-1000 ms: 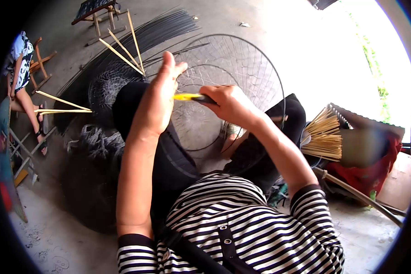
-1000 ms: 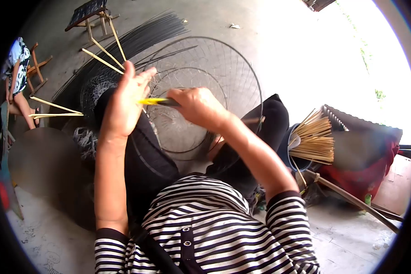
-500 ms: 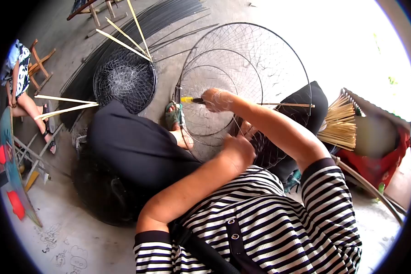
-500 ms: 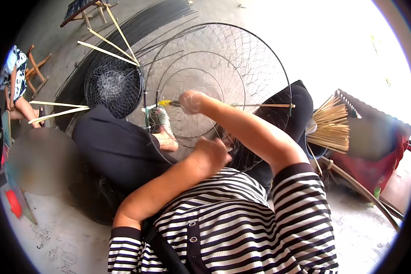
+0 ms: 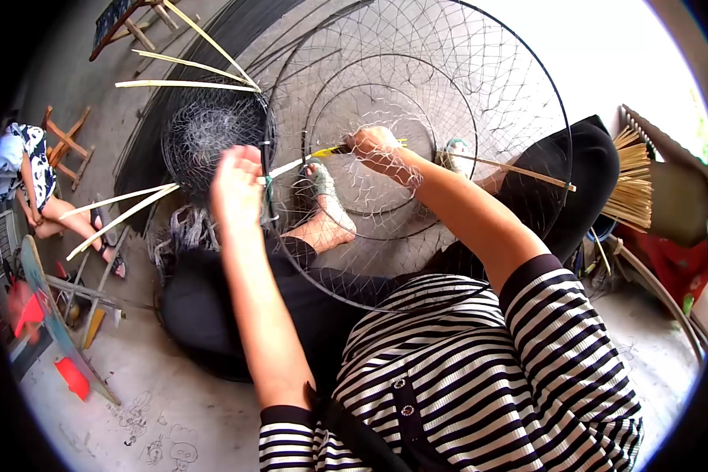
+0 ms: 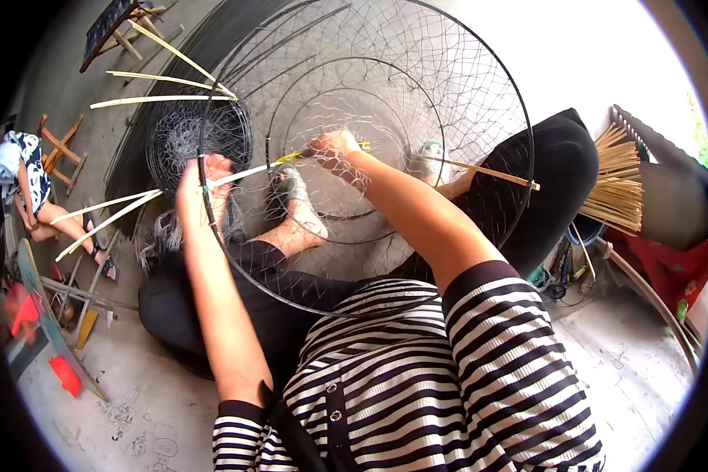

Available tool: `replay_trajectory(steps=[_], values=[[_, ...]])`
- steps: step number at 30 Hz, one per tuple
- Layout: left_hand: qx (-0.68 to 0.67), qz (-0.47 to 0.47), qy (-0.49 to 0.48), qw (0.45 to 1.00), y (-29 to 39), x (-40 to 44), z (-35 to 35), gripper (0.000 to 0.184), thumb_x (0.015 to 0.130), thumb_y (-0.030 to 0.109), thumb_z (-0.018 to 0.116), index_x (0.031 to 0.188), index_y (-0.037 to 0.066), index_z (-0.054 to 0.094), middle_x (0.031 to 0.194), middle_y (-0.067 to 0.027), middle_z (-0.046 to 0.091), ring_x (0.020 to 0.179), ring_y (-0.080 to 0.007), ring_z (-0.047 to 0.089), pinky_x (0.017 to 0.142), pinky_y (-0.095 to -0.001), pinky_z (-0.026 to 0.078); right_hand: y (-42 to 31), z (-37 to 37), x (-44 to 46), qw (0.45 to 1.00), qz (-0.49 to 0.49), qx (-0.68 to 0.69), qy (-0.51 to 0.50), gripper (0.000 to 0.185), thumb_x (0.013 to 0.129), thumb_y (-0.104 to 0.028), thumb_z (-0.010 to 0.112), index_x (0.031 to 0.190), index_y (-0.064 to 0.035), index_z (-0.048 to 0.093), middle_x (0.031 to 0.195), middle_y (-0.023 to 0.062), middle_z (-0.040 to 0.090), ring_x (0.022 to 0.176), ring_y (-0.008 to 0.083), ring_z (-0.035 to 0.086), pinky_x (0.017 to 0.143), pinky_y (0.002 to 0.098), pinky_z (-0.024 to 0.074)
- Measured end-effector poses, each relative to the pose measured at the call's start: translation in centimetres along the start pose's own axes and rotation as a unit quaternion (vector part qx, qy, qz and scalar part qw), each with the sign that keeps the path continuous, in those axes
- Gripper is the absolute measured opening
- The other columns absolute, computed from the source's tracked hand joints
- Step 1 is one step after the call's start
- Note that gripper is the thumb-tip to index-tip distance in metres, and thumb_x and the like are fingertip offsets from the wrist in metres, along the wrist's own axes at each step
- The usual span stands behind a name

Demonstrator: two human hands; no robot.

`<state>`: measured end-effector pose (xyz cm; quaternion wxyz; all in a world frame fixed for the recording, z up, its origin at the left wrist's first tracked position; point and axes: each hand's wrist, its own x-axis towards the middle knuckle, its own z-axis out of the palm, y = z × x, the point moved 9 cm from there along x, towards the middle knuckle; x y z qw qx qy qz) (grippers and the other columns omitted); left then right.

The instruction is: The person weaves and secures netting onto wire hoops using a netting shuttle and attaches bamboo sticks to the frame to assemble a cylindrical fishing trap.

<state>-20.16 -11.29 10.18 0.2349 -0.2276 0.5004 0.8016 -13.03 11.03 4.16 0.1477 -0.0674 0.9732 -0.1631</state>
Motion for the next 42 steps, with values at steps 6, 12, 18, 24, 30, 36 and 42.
replay_trajectory(steps=[6,12,18,24,30,36,42], values=[[-0.083,-0.062,-0.061,0.993,-11.7,3.8,-0.6,0.018,0.094,0.023,0.053,0.095,0.007,0.060,0.088,-0.0062,0.065,0.083,-0.0187,0.062,0.075,-0.0365,0.052,-2.2,0.4,1.6,0.996,-0.027,0.079,0.032,0.018,0.088,-0.022,0.050,0.087,-0.0067,0.059,0.070,0.0133,0.063,0.066,0.0329,0.064,0.055,0.0427,0.0514],[0.012,-0.050,-0.091,0.995,-11.7,4.2,0.4,0.027,0.094,0.028,0.052,0.101,0.003,0.059,0.091,-0.0092,0.064,0.082,-0.0185,0.062,0.073,-0.0336,0.053,-4.3,3.1,4.5,0.988,0.040,0.142,-0.037,0.021,0.081,-0.025,0.057,0.086,-0.0087,0.069,0.082,0.0158,0.068,0.083,0.0309,0.067,0.069,0.0407,0.0543],[-0.129,0.190,-0.100,0.968,-3.4,3.6,-1.8,0.029,0.084,0.037,0.064,0.085,0.008,0.063,0.085,-0.0062,0.064,0.072,-0.0181,0.059,0.072,-0.0383,0.051,1.2,3.8,2.0,0.984,0.077,0.141,-0.070,0.018,0.079,-0.020,0.053,0.088,-0.0100,0.066,0.081,0.0150,0.068,0.080,0.0334,0.066,0.065,0.0405,0.0523],[0.050,0.121,0.042,0.991,1.4,1.2,-1.7,0.013,0.088,0.015,0.059,0.092,0.005,0.052,0.069,-0.0049,0.053,0.047,-0.0091,0.044,0.038,-0.0206,0.034,0.8,3.4,2.3,0.885,0.037,0.462,-0.043,0.015,0.080,-0.017,0.061,0.085,-0.0040,0.065,0.070,0.0073,0.066,0.062,0.0162,0.063,0.056,0.0291,0.0501],[0.377,-0.076,-0.098,0.918,-7.7,0.0,1.0,0.045,0.080,0.000,0.061,0.124,0.001,0.052,0.085,-0.0062,0.064,0.054,-0.0064,0.053,0.043,-0.0169,0.038,-0.9,5.8,3.1,0.872,0.067,0.480,-0.070,0.025,0.073,-0.028,0.067,0.092,-0.0103,0.066,0.084,0.0095,0.068,0.080,0.0257,0.066,0.068,0.0366,0.0512],[0.442,0.009,-0.045,0.896,-8.6,1.6,-0.8,0.029,0.082,-0.002,0.060,0.111,0.002,0.060,0.076,-0.0023,0.061,0.053,-0.0038,0.049,0.043,-0.0171,0.037,-1.7,5.8,3.0,0.886,0.071,0.457,-0.032,0.027,0.072,-0.025,0.067,0.096,-0.0109,0.064,0.087,0.0118,0.067,0.085,0.0311,0.064,0.070,0.0399,0.0501],[0.594,0.165,-0.031,0.787,-8.8,3.3,-1.5,0.019,0.083,0.008,0.063,0.100,-0.001,0.066,0.084,-0.0110,0.068,0.079,-0.0198,0.064,0.069,-0.0298,0.049,-3.3,5.1,3.7,0.902,0.025,0.431,-0.004,0.021,0.075,-0.026,0.066,0.088,-0.0091,0.065,0.082,0.0120,0.066,0.079,0.0304,0.063,0.068,0.0381,0.0493]])
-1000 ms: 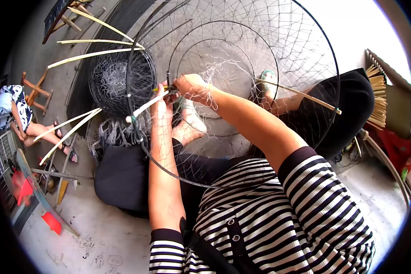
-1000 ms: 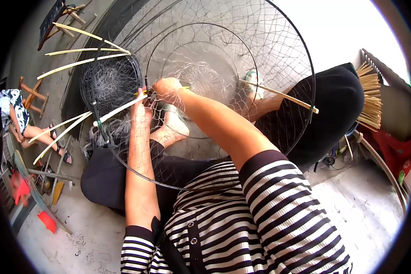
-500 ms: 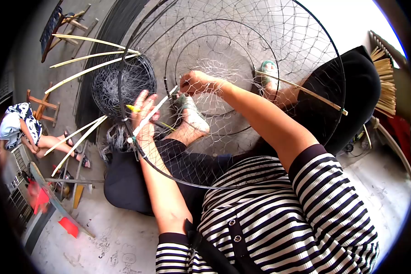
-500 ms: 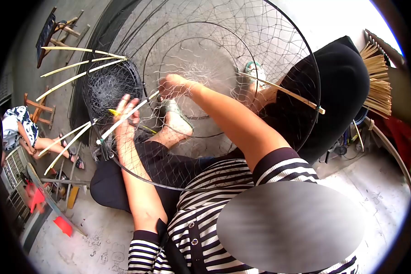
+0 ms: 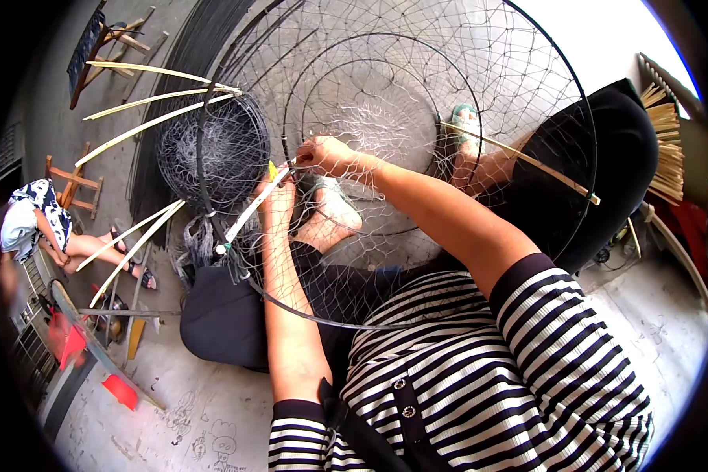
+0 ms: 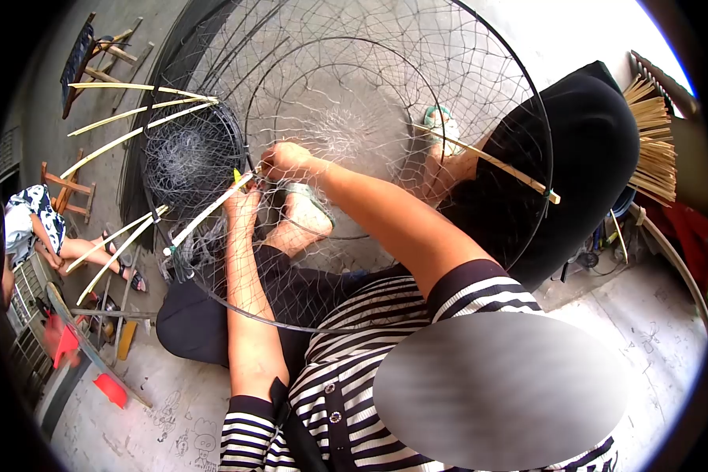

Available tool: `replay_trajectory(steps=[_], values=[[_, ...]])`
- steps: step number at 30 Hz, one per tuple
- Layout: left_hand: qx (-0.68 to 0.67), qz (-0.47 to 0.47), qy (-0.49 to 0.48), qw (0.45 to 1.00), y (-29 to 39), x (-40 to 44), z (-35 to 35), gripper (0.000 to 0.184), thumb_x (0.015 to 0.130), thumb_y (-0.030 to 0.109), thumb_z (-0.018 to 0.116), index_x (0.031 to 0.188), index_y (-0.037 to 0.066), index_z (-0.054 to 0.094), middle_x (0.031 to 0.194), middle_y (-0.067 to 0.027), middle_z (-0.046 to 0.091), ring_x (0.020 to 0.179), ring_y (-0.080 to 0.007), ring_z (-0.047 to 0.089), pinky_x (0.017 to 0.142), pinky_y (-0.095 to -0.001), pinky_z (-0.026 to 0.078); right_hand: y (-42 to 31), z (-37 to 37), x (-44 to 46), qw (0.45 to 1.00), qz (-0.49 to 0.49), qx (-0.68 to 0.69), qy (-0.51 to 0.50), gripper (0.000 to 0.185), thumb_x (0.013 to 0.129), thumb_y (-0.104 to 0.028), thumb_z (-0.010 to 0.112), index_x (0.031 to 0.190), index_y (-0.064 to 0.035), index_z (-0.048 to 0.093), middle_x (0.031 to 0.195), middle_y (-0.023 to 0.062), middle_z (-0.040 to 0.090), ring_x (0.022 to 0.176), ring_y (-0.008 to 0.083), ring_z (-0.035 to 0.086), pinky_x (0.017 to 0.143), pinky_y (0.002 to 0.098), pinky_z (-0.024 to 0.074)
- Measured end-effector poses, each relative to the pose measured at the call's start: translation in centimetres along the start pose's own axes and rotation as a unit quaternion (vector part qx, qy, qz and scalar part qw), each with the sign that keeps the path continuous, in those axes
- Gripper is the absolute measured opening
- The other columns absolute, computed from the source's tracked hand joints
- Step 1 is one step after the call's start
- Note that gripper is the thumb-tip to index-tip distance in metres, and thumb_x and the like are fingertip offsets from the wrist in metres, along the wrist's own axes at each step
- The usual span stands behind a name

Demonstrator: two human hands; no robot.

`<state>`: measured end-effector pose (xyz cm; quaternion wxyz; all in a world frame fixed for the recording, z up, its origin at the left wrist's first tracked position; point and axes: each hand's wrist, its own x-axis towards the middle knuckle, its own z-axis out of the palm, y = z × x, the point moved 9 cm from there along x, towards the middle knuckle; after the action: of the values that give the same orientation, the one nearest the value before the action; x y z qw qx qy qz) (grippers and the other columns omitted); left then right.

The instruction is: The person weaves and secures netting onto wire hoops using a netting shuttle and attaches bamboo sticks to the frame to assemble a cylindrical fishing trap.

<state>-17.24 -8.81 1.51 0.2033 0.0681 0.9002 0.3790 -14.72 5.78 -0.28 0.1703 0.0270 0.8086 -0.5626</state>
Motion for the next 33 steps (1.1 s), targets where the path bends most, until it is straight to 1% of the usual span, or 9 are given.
replay_trajectory(steps=[4,8,14,20,26,29,30,32,33], values=[[0.043,-0.012,0.030,0.999,1.3,-0.4,-0.8,0.016,0.081,0.008,0.062,0.094,0.000,0.066,0.079,-0.0120,0.066,0.070,-0.0203,0.063,0.063,-0.0313,0.049,-0.4,0.5,0.6,0.999,-0.025,-0.010,0.044,0.022,0.077,-0.024,0.067,0.089,-0.0059,0.063,0.084,0.0119,0.064,0.080,0.0309,0.061,0.070,0.0365,0.0479],[-0.003,0.026,0.045,0.999,1.1,-0.5,-1.0,0.015,0.080,0.009,0.064,0.090,-0.002,0.065,0.071,-0.0075,0.063,0.064,-0.0156,0.060,0.057,-0.0293,0.047,-0.3,0.4,0.4,0.999,-0.009,-0.013,0.040,0.022,0.077,-0.023,0.068,0.090,-0.0060,0.063,0.084,0.0122,0.065,0.081,0.0312,0.062,0.071,0.0373,0.0486],[-0.139,-0.051,0.008,0.989,-0.5,-0.8,-1.0,0.014,0.081,0.012,0.069,0.092,0.004,0.063,0.066,0.0004,0.057,0.048,-0.0066,0.049,0.043,-0.0201,0.039,-0.4,0.2,0.2,0.999,-0.008,-0.026,0.036,0.022,0.075,-0.026,0.064,0.090,-0.0109,0.067,0.087,0.0150,0.066,0.085,0.0348,0.063,0.073,0.0423,0.0503],[-0.193,-0.088,-0.011,0.977,-0.5,-1.2,-1.8,0.015,0.081,0.017,0.070,0.089,0.005,0.063,0.067,0.0000,0.060,0.050,-0.0059,0.051,0.043,-0.0199,0.039,-2.0,-0.8,-0.2,0.994,-0.007,-0.109,0.024,0.021,0.076,-0.023,0.065,0.089,-0.0077,0.065,0.082,0.0135,0.065,0.082,0.0328,0.063,0.071,0.0406,0.0504],[-0.235,-0.100,-0.046,0.966,-1.2,-0.9,-1.0,0.007,0.080,0.005,0.062,0.085,0.001,0.064,0.066,-0.0035,0.061,0.052,-0.0083,0.053,0.045,-0.0214,0.040,-4.4,-1.7,-0.8,0.974,-0.042,-0.223,-0.011,0.019,0.078,-0.023,0.062,0.089,-0.0073,0.064,0.081,0.0157,0.065,0.082,0.0343,0.064,0.070,0.0428,0.0506],[-0.125,-0.075,0.006,0.989,-4.4,0.9,-1.1,0.006,0.078,0.006,0.064,0.082,0.002,0.064,0.062,-0.0048,0.061,0.045,-0.0090,0.052,0.039,-0.0223,0.038,-3.7,-1.7,-0.8,0.964,-0.009,-0.266,-0.002,0.022,0.078,-0.022,0.059,0.092,-0.0053,0.064,0.090,0.0161,0.065,0.089,0.0323,0.063,0.076,0.0414,0.0514],[-0.058,-0.049,-0.025,0.997,-4.0,1.1,-1.0,0.005,0.079,0.007,0.062,0.076,0.004,0.061,0.061,-0.0032,0.059,0.045,-0.0083,0.051,0.038,-0.0223,0.037,-8.8,-2.1,-3.6,0.864,-0.158,-0.475,0.052,0.024,0.083,-0.021,0.057,0.102,-0.0067,0.060,0.095,0.0102,0.062,0.089,0.0293,0.060,0.078,0.0402,0.0506],[-0.177,-0.058,0.017,0.982,-4.4,1.5,-0.2,0.012,0.080,0.009,0.061,0.070,0.007,0.055,0.061,-0.0012,0.057,0.046,-0.0078,0.051,0.039,-0.0226,0.038,-14.0,-1.5,-8.3,0.749,-0.373,-0.547,0.002,0.027,0.084,-0.015,0.056,0.110,-0.0074,0.056,0.098,0.0078,0.056,0.091,0.0265,0.055,0.080,0.0392,0.0499],[-0.132,-0.033,0.028,0.990,-5.6,2.3,0.7,0.009,0.079,0.013,0.060,0.073,0.007,0.060,0.065,-0.0067,0.060,0.055,-0.0166,0.055,0.048,-0.0293,0.042,-14.4,-1.7,-10.4,0.753,-0.423,-0.504,-0.017,0.030,0.085,-0.015,0.056,0.113,-0.0062,0.055,0.101,0.0088,0.056,0.094,0.0265,0.055,0.083,0.0387,0.0488]])
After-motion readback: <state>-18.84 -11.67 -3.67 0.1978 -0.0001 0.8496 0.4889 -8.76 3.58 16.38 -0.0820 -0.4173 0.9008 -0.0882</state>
